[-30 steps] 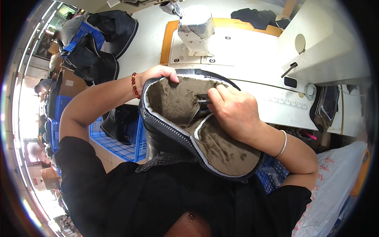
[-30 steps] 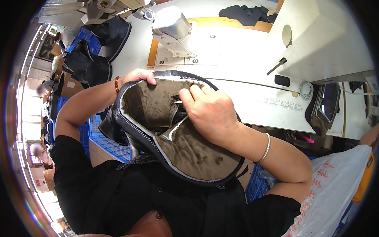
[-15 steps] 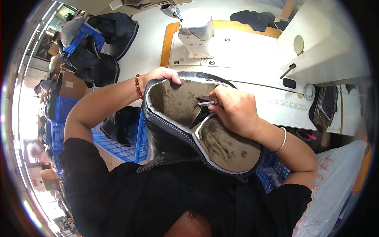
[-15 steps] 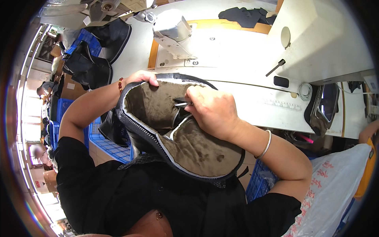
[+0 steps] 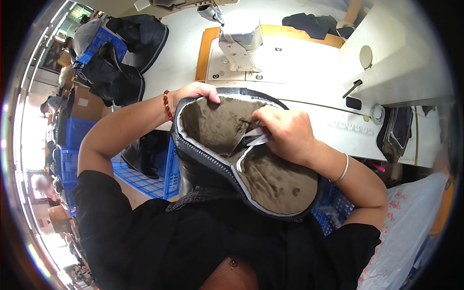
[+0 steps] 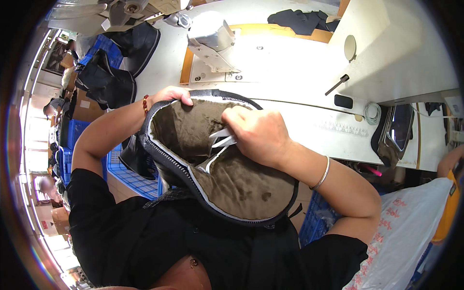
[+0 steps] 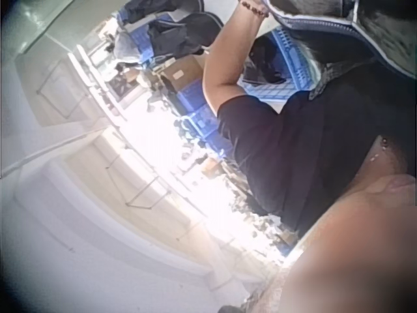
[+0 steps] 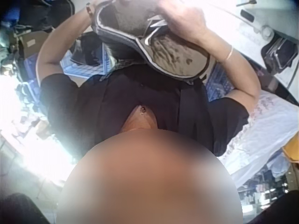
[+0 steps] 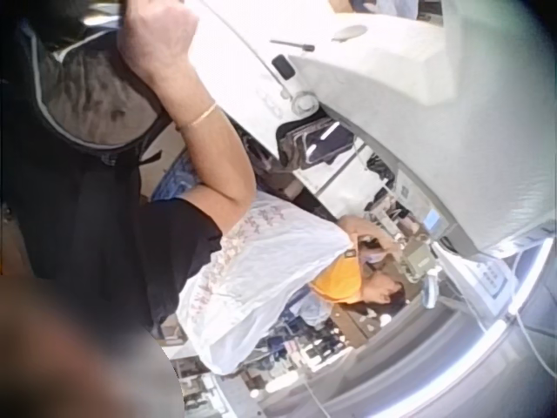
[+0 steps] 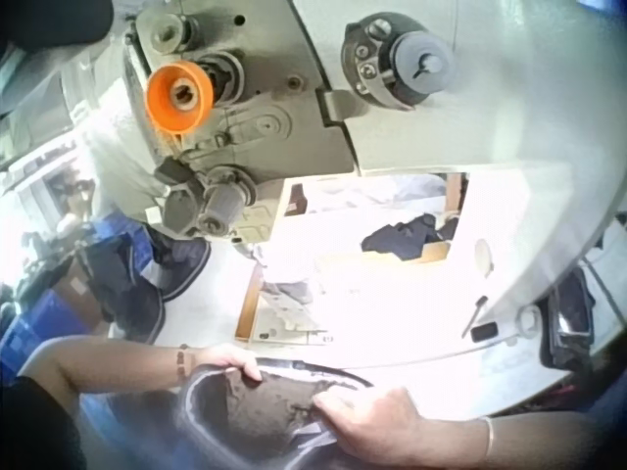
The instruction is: Finishing and inspecting the internal lining and zipper area of a black boot using hand tools.
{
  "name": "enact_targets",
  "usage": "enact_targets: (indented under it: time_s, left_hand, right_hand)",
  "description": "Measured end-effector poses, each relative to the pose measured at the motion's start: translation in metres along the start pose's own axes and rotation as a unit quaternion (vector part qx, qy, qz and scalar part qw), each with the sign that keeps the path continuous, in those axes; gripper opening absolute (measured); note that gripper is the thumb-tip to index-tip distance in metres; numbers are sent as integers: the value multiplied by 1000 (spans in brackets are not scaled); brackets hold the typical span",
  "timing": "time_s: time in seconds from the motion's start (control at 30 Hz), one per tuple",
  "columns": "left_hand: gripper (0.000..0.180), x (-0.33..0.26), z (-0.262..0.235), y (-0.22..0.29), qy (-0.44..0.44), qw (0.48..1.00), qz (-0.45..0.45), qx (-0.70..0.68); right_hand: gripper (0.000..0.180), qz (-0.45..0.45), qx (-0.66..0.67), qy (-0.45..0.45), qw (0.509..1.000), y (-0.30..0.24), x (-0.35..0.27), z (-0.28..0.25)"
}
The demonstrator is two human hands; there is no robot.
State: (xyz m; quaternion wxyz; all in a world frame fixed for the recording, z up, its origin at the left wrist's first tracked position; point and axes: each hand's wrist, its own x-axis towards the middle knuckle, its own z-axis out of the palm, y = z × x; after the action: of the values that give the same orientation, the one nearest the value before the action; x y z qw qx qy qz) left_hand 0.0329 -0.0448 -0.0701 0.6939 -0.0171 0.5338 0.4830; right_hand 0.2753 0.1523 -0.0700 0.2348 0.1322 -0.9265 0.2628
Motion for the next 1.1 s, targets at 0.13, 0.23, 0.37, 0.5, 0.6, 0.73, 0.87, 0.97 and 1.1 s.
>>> enact_targets:
  time_s: [0.13,0.23,0.37,0.5,0.6,0.73,0.87,0.97,1.1]
  left_hand:
    - [17,-3,6,2,4,1000,-22,-12]
    - [18,-7,5,1,-16,1000,22,14]
    - [17,-12,13,4,-21,999,10,28]
    - [15,-11,17,4,-25,998,22,51]
    - [13,-7,12,1,-33,997,27,62]
    - [12,-4,10,0,-31,996,36,70]
    - [13,-4,14,1,-46,997,14,63]
    - [9,-11,26,5,-36,998,0,60]
    - [6,-18,32,7,-18,998,-8,68]
  right_hand:
    - [12,-78,-9,-3,997,6,10,6]
    - [10,-119,-12,-19,993,4,18,10]
    - [11,-155,-44,-43,986,1,26,9]
    - [10,-183,-63,-69,979,-2,31,8]
    - [11,-207,-82,-118,968,-4,37,5]
    - [13,-228,-111,-182,950,-3,42,1]
    - [13,-215,-103,-222,945,-2,40,-1]
    - [14,-197,-71,-215,954,1,40,-7]
    - [16,-176,-22,-189,966,3,36,-17]
